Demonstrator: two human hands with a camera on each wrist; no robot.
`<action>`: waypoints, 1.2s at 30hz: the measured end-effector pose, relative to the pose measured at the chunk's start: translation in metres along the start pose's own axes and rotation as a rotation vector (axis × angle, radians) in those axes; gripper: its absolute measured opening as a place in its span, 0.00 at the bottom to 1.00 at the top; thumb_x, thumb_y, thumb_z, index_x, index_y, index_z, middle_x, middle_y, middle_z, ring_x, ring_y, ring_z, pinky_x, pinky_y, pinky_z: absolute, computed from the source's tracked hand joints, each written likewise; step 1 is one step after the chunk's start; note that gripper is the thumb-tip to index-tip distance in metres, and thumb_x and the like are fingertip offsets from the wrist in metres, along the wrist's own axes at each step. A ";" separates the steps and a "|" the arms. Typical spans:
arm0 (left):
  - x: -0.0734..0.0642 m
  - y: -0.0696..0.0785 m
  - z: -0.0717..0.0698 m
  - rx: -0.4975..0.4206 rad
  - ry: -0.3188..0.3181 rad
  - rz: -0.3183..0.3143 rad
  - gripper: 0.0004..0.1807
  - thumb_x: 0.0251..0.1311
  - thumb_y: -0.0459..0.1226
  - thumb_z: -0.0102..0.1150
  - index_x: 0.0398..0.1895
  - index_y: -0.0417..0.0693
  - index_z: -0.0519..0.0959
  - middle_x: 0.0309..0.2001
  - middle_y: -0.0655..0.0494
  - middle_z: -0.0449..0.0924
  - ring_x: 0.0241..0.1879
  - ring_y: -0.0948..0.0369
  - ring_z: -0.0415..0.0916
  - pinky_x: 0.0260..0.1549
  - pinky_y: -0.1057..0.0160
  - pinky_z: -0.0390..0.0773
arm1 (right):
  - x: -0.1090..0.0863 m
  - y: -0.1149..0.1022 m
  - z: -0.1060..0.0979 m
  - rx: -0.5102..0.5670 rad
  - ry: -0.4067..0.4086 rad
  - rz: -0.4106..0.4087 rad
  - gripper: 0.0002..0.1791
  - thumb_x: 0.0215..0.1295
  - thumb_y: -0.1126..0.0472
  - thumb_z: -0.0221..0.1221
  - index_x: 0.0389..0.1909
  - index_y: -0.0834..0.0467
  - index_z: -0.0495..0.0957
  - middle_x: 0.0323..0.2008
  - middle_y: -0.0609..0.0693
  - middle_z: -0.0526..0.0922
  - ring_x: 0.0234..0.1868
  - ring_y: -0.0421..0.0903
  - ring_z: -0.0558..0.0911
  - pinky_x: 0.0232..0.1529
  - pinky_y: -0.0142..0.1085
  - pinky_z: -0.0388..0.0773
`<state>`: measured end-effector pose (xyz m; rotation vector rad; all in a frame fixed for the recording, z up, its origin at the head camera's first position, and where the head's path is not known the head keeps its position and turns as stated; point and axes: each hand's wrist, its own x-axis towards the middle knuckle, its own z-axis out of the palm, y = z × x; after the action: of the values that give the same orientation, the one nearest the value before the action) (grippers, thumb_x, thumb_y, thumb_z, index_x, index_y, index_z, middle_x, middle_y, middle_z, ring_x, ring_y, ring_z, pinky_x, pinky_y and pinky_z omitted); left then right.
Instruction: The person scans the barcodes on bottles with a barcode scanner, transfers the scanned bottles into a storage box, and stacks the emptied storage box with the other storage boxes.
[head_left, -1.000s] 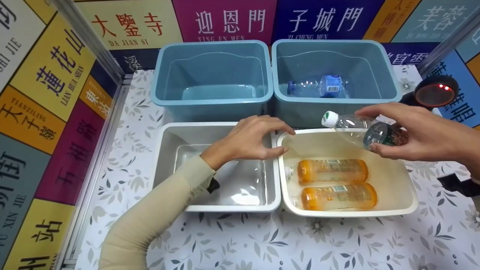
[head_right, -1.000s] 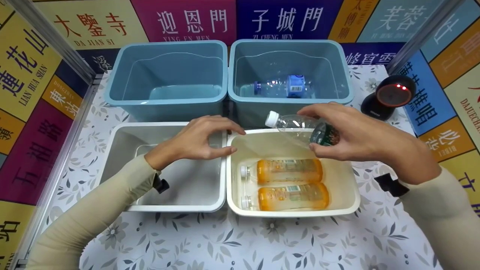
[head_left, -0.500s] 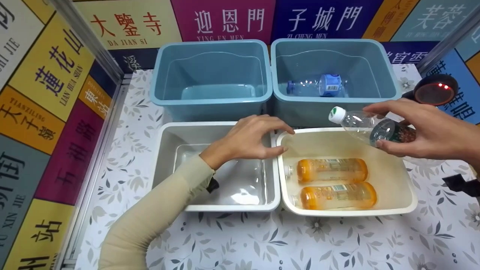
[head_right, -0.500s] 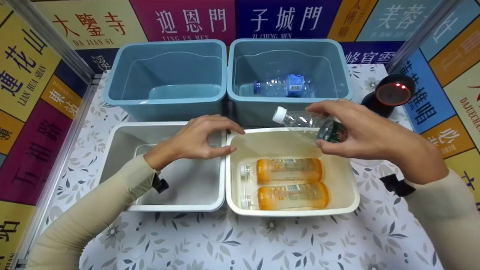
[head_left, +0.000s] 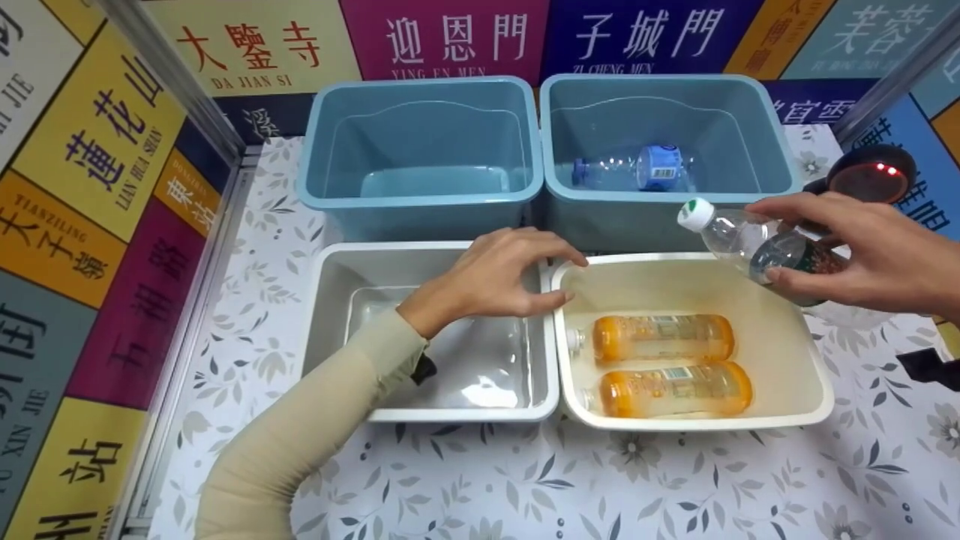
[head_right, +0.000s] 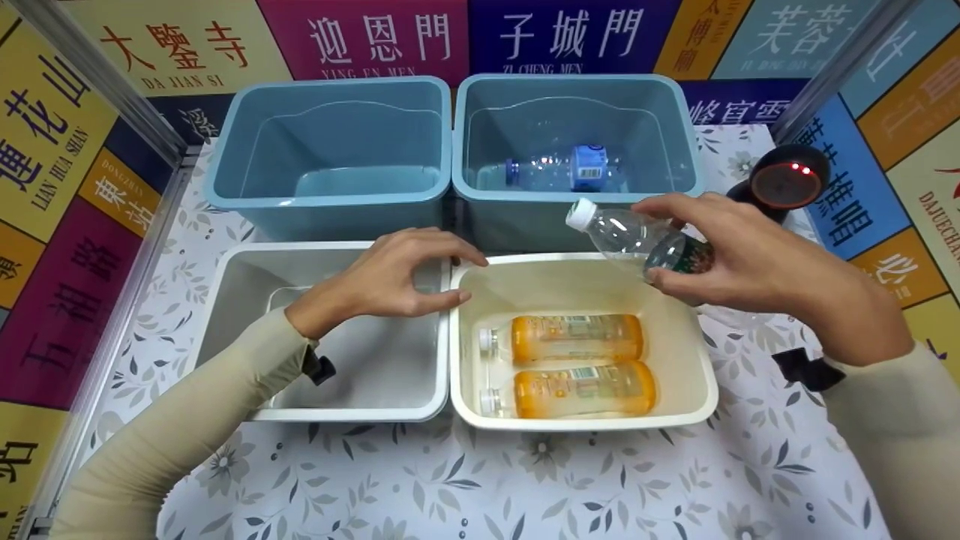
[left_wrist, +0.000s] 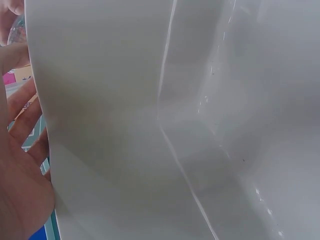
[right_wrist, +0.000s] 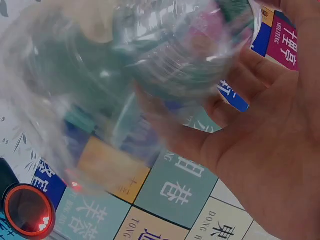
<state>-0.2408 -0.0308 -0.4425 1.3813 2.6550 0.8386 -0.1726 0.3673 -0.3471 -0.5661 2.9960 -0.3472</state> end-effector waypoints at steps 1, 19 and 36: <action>0.000 0.000 0.000 0.000 0.000 0.000 0.23 0.59 0.62 0.55 0.58 0.76 0.78 0.55 0.79 0.79 0.52 0.69 0.75 0.50 0.63 0.72 | 0.000 0.002 0.000 -0.002 0.003 0.000 0.41 0.56 0.50 0.73 0.71 0.45 0.68 0.53 0.56 0.77 0.44 0.52 0.75 0.30 0.22 0.71; 0.001 0.000 0.000 -0.011 0.004 0.004 0.23 0.60 0.62 0.55 0.58 0.75 0.79 0.55 0.80 0.79 0.53 0.72 0.74 0.50 0.63 0.72 | -0.005 0.022 0.004 -0.005 0.021 0.052 0.44 0.61 0.51 0.69 0.76 0.47 0.61 0.62 0.65 0.72 0.55 0.64 0.66 0.42 0.67 0.76; 0.001 0.000 0.000 -0.005 -0.002 0.003 0.23 0.59 0.62 0.55 0.58 0.74 0.79 0.55 0.81 0.79 0.53 0.72 0.74 0.50 0.63 0.73 | -0.008 0.034 0.002 -0.022 0.041 0.056 0.42 0.60 0.48 0.69 0.74 0.47 0.64 0.62 0.62 0.74 0.51 0.60 0.69 0.30 0.25 0.72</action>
<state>-0.2416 -0.0295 -0.4425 1.3851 2.6482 0.8432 -0.1764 0.4003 -0.3568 -0.4818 3.0518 -0.3258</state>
